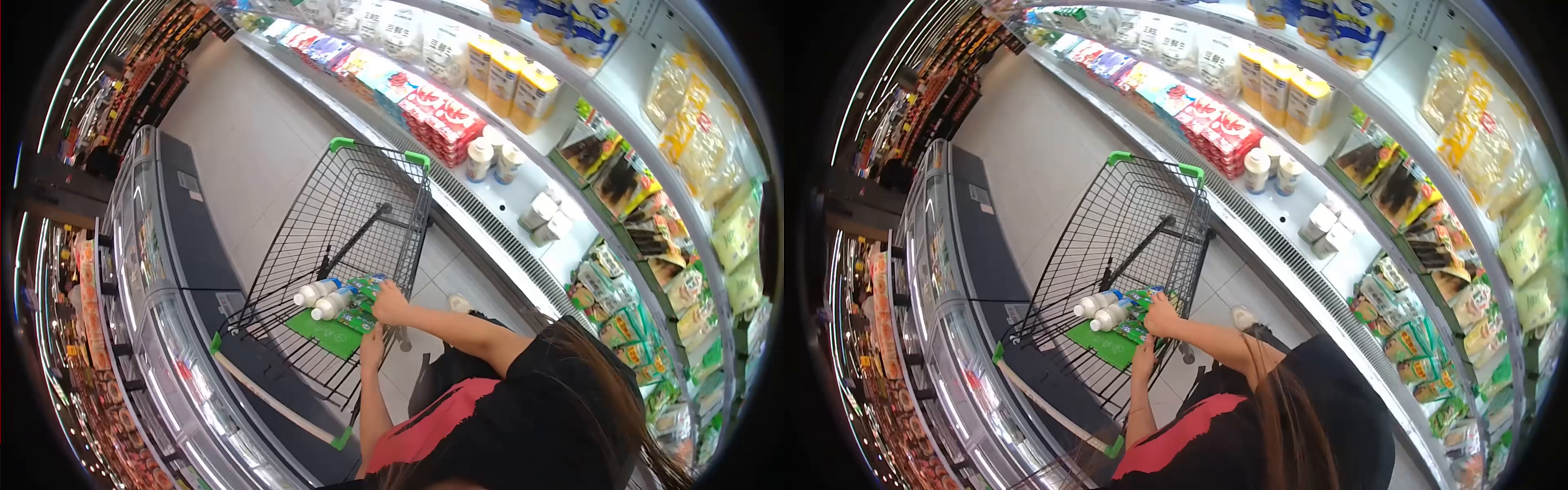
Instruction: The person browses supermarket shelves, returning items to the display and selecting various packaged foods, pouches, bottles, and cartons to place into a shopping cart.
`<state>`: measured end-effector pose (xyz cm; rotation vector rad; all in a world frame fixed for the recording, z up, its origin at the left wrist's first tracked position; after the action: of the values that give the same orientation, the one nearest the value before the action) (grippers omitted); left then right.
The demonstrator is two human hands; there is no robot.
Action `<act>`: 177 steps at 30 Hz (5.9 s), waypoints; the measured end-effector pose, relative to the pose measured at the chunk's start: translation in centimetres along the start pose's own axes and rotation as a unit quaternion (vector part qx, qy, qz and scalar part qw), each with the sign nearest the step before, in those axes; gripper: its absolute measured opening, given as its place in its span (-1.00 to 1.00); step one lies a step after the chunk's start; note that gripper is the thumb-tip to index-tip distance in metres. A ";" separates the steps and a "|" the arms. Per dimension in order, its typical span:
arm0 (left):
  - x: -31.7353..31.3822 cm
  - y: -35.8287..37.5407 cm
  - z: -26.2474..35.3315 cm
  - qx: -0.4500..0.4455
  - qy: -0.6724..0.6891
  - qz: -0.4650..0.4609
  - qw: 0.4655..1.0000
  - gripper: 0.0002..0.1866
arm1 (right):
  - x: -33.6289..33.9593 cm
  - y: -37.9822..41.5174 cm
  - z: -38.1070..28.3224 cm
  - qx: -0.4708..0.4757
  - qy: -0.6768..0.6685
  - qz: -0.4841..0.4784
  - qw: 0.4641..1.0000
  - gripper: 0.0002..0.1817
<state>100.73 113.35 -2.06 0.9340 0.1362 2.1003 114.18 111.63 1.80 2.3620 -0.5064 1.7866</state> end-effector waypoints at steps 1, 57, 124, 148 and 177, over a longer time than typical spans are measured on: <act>-0.6 0.5 0.1 -0.021 0.019 -0.010 1.000 -0.39 | 0.0 0.8 0.0 0.000 -0.001 -0.005 1.000 -0.72; -30.8 46.5 -5.2 -0.061 -0.036 -0.039 0.997 -0.34 | 0.9 57.6 -2.3 -0.057 0.019 -0.014 0.998 -0.73; -74.2 121.1 -14.7 -0.090 -0.049 -0.075 0.992 -0.35 | 4.9 144.8 -10.8 -0.094 0.016 0.007 0.995 -0.65; -122.9 115.9 22.9 -0.551 -0.039 -0.272 0.788 -0.52 | 17.7 180.0 32.1 -0.599 -0.147 0.361 0.700 -0.68; -109.8 111.5 11.4 -0.245 0.200 -0.365 0.875 -0.12 | 25.7 168.5 20.5 -0.331 -0.133 0.140 0.924 -0.94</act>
<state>80.33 -41.85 -13.10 0.0829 0.1316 1.4647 80.80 -56.78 4.91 2.0973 -1.3041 1.1020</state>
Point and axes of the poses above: each hand's wrist, its own y-axis away from the middle knuckle, its own x-axis out of the back of the hand, z = x × y, the point moved 8 cm from there along -y, towards the middle knuckle, and after that the axes turned 8 degrees about -x, right-handed, at the moved point
